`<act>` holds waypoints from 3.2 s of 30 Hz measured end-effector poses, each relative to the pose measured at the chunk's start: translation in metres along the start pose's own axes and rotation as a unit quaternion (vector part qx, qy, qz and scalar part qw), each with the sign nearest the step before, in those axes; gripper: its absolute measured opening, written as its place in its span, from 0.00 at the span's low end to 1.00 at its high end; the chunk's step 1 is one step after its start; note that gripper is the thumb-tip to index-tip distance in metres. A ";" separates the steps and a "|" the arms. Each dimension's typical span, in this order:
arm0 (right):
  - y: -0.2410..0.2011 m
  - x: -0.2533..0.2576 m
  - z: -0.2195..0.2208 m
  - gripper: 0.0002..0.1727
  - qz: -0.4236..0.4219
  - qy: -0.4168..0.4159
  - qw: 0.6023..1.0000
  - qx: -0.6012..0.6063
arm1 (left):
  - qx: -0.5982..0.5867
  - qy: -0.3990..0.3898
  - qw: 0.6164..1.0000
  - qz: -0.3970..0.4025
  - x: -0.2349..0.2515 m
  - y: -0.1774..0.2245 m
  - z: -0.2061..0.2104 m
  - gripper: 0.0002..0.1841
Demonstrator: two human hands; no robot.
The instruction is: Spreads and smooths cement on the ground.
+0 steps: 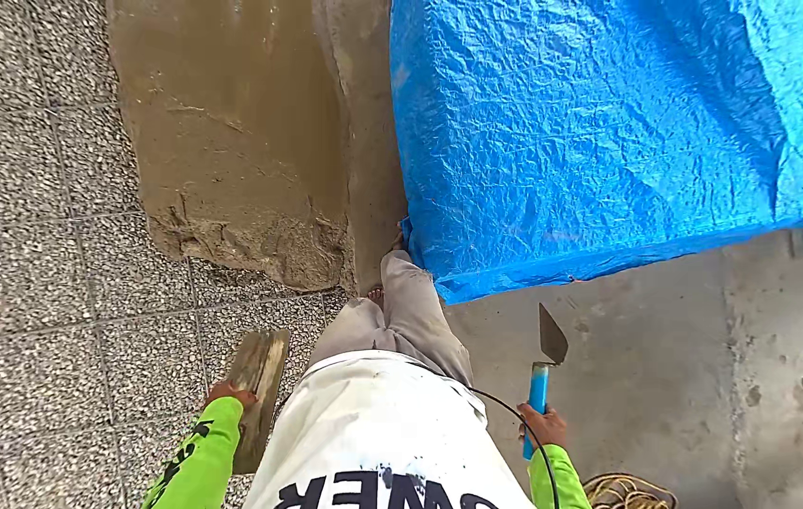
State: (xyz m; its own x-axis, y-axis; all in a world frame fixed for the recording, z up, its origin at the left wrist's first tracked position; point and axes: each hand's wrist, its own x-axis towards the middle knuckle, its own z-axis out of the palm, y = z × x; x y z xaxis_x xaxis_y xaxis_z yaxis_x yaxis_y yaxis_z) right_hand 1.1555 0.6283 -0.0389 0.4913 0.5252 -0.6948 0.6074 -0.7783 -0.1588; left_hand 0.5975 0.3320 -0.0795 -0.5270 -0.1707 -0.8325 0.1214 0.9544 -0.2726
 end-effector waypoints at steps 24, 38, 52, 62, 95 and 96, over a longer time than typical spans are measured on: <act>0.000 0.012 0.027 0.20 -0.018 -0.048 0.987 -0.149 | 0.005 -0.043 0.999 0.022 -0.001 -0.007 0.027 0.34; 0.021 -0.015 0.019 0.17 -0.020 -0.045 0.976 -0.212 | 0.014 -0.033 0.999 0.024 0.006 0.008 0.016 0.39; -0.040 0.027 0.028 0.22 -0.083 -0.031 0.974 -0.209 | -0.040 -0.043 0.998 0.020 0.015 -0.011 0.057 0.37; -0.032 -0.003 0.021 0.20 -0.077 -0.042 0.968 -0.236 | -0.053 -0.062 0.997 0.011 -0.002 -0.022 0.053 0.38; -0.024 0.024 -0.021 0.18 -0.074 -0.058 0.976 -0.196 | -0.119 -0.033 0.991 -0.050 -0.073 -0.019 0.100 0.43; -0.032 0.023 -0.025 0.17 -0.094 -0.052 0.978 -0.181 | -0.128 -0.031 0.990 -0.057 -0.079 -0.019 0.106 0.43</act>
State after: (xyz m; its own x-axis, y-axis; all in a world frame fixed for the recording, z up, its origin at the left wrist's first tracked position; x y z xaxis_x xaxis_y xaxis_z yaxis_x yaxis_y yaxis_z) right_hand 1.1632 0.6735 -0.0319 0.2957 0.5942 -0.7480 0.8710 -0.4893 -0.0445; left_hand 0.7263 0.3015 -0.0594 -0.4706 -0.2879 -0.8340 -0.1574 0.9575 -0.2417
